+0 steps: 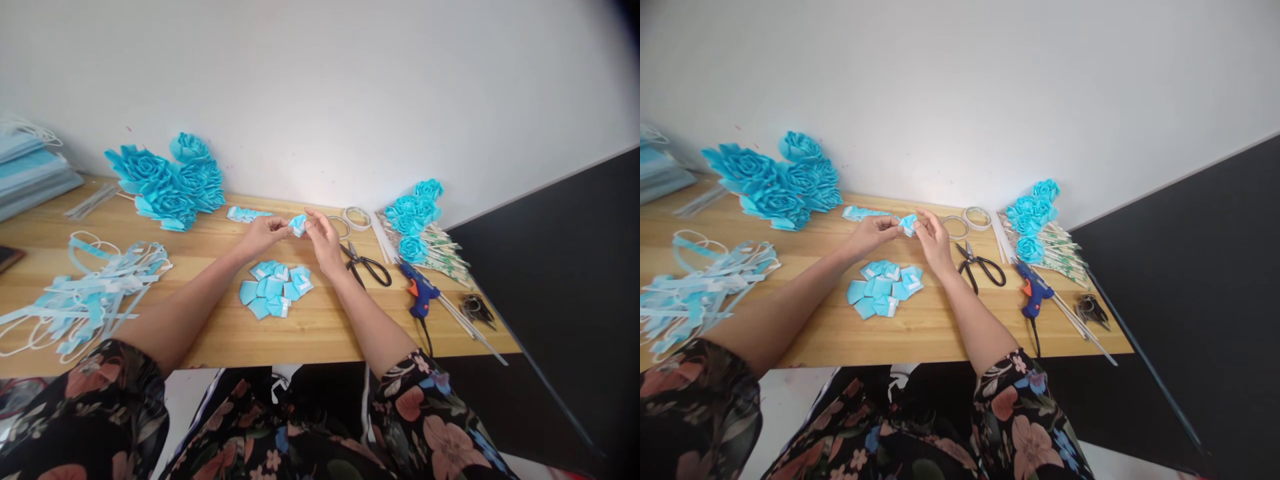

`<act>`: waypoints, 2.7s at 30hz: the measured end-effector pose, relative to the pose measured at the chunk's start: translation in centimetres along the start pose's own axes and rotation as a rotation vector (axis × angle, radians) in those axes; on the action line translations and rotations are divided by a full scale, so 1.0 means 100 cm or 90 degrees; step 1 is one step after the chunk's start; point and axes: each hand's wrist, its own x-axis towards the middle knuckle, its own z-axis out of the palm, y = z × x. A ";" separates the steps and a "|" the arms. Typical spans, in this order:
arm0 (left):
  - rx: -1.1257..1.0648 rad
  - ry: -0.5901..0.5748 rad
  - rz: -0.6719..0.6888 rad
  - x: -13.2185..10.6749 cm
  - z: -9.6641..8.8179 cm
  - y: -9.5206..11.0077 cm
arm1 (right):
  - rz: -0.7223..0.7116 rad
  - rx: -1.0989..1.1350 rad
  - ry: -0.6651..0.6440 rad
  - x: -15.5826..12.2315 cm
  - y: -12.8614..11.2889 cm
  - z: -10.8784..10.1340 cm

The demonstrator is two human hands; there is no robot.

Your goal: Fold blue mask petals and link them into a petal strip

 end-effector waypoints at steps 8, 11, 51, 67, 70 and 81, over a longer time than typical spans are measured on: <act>-0.017 -0.055 0.031 -0.003 0.007 0.001 | 0.002 -0.034 -0.011 -0.001 0.000 -0.001; -0.015 -0.051 0.023 -0.003 0.006 0.005 | -0.001 -0.038 0.013 0.001 0.002 -0.001; -0.025 -0.013 -0.002 -0.001 0.000 -0.001 | -0.001 0.044 0.004 0.000 0.002 -0.002; -0.067 0.000 -0.004 -0.002 0.002 -0.001 | -0.005 0.041 0.014 0.000 0.002 -0.002; -0.132 0.024 -0.022 -0.001 0.001 0.000 | 0.009 0.098 0.003 0.001 0.003 -0.002; -0.164 0.037 -0.031 -0.002 0.003 0.003 | 0.028 0.038 -0.027 -0.002 -0.005 0.001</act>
